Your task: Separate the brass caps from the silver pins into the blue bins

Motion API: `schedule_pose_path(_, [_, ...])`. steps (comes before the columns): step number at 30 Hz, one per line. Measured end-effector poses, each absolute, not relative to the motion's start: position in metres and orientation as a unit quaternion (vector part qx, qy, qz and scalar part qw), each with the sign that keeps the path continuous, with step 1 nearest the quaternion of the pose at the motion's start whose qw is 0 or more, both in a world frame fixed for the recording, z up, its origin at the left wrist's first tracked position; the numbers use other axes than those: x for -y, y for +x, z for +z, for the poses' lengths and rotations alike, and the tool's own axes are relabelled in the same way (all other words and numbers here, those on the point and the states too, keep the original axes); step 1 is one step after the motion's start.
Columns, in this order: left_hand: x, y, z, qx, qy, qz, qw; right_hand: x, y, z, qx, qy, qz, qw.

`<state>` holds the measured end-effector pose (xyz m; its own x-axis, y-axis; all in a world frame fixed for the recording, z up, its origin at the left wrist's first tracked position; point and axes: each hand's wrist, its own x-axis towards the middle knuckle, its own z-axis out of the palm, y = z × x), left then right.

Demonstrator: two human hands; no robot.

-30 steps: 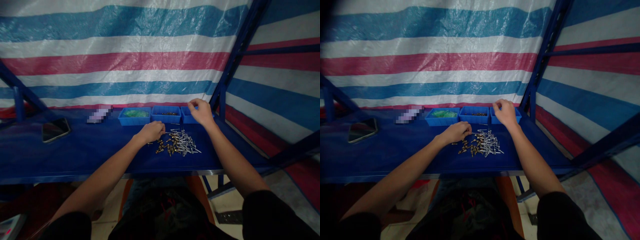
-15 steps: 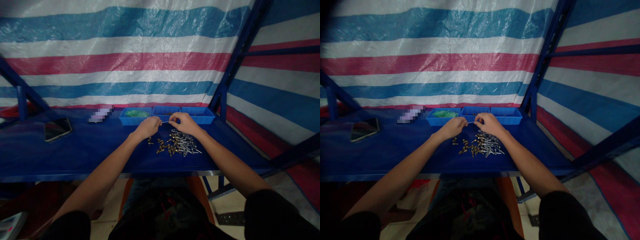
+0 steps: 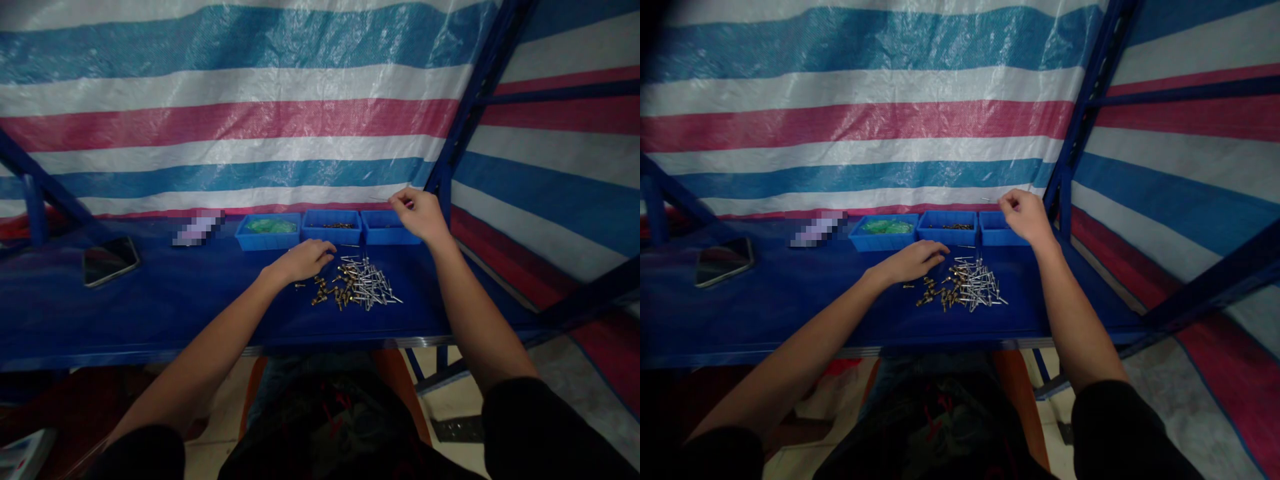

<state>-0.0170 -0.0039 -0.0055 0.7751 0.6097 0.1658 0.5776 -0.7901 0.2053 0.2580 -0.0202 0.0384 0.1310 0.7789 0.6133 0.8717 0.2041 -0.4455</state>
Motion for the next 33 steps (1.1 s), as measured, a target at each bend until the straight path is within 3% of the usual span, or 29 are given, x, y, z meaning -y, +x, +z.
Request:
schedule_pose_path(6, [0.011, -0.01, -0.004, -0.304, 0.952, 0.043, 0.007, 0.018, 0.277, 0.036, 0.6, -0.71, -0.064, 0.364])
schedule_pose_path(13, [0.006, -0.019, -0.003, -0.342, 0.937, 0.066, -0.026, 0.012, 0.25, 0.023, 0.681, -0.628, -0.049, 0.374])
schedule_pose_path(26, [0.012, -0.008, -0.01, -0.371, 0.923, 0.095, -0.024, 0.021, 0.191, 0.004, 0.794, -0.534, -0.011, 0.289])
schedule_pose_path(33, [-0.006, -0.028, 0.004, -0.376, 0.914, 0.139, 0.068, 0.023, 0.183, 0.0, 0.829, -0.487, -0.014, 0.276])
